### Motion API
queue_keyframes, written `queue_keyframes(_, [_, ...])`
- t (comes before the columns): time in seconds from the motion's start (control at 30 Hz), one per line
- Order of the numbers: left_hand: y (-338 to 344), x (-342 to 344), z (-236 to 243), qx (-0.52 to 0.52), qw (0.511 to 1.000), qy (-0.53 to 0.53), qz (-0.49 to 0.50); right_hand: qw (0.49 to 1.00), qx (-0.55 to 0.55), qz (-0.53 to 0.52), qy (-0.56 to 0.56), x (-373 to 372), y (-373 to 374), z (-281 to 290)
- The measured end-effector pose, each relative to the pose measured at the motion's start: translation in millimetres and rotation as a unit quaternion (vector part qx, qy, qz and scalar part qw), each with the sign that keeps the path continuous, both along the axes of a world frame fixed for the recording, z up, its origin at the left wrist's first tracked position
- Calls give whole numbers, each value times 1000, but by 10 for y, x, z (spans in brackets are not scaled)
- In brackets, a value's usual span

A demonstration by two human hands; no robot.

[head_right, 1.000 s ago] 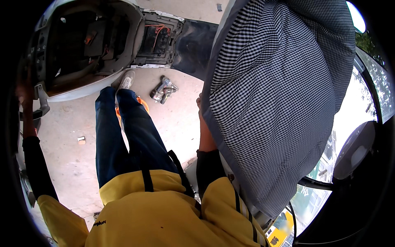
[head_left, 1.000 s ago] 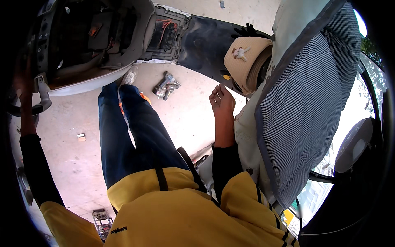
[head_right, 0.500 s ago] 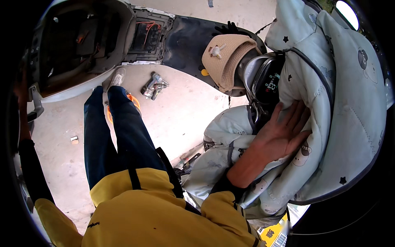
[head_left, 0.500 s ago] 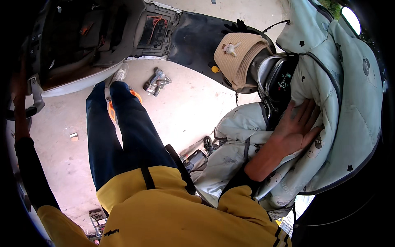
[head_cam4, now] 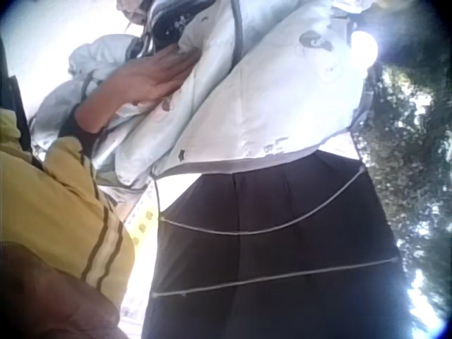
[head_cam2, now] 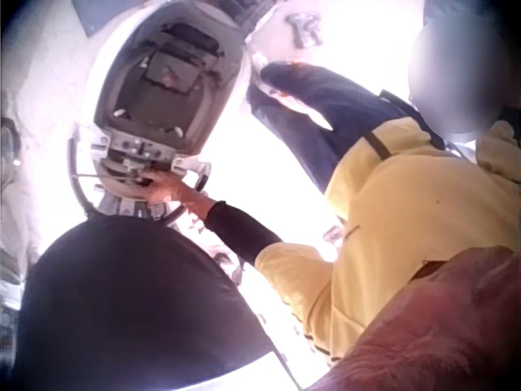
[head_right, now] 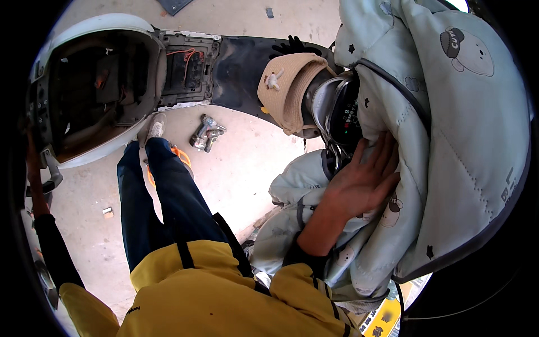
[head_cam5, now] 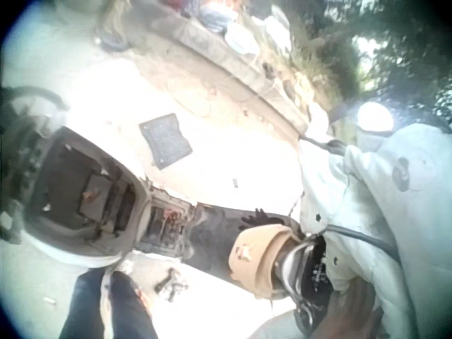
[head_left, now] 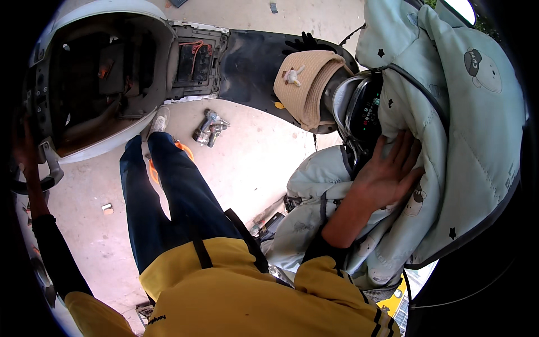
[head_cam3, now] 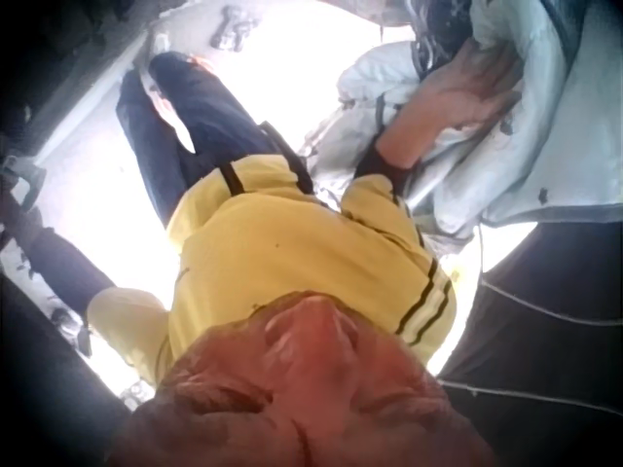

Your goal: The person is repairing a white scooter by working on its internal components. They use a screwdriver to tighten screws on the battery and other parts, and later use a power drill to secure components under the seat. The person also handles a seat cover and places it on the scooter.

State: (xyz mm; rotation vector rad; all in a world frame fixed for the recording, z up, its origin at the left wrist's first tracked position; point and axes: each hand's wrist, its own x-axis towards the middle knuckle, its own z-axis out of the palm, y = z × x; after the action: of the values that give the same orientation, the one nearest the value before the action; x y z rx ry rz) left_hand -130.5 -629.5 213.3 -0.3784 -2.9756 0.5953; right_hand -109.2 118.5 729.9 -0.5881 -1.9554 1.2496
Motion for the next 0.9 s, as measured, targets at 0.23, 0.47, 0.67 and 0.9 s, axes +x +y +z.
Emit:
queue_keyframes(0.23, [659,-34,570,319,924,28,208,1000,-6,20,-13,-11,30,-77])
queue_keyframes(0.47, [1760,-380,1646,530,796,71,284,576,776,17,-255,259,541,110])
queue_keyframes(0.67, [1691,-321,1691,528,776,48,341,618,747,15,-244,351,1265,-238])
queue_keyframes(0.9, [1836,-385,1515,547,775,58,310,939,300,89,-140,282,551,-216])
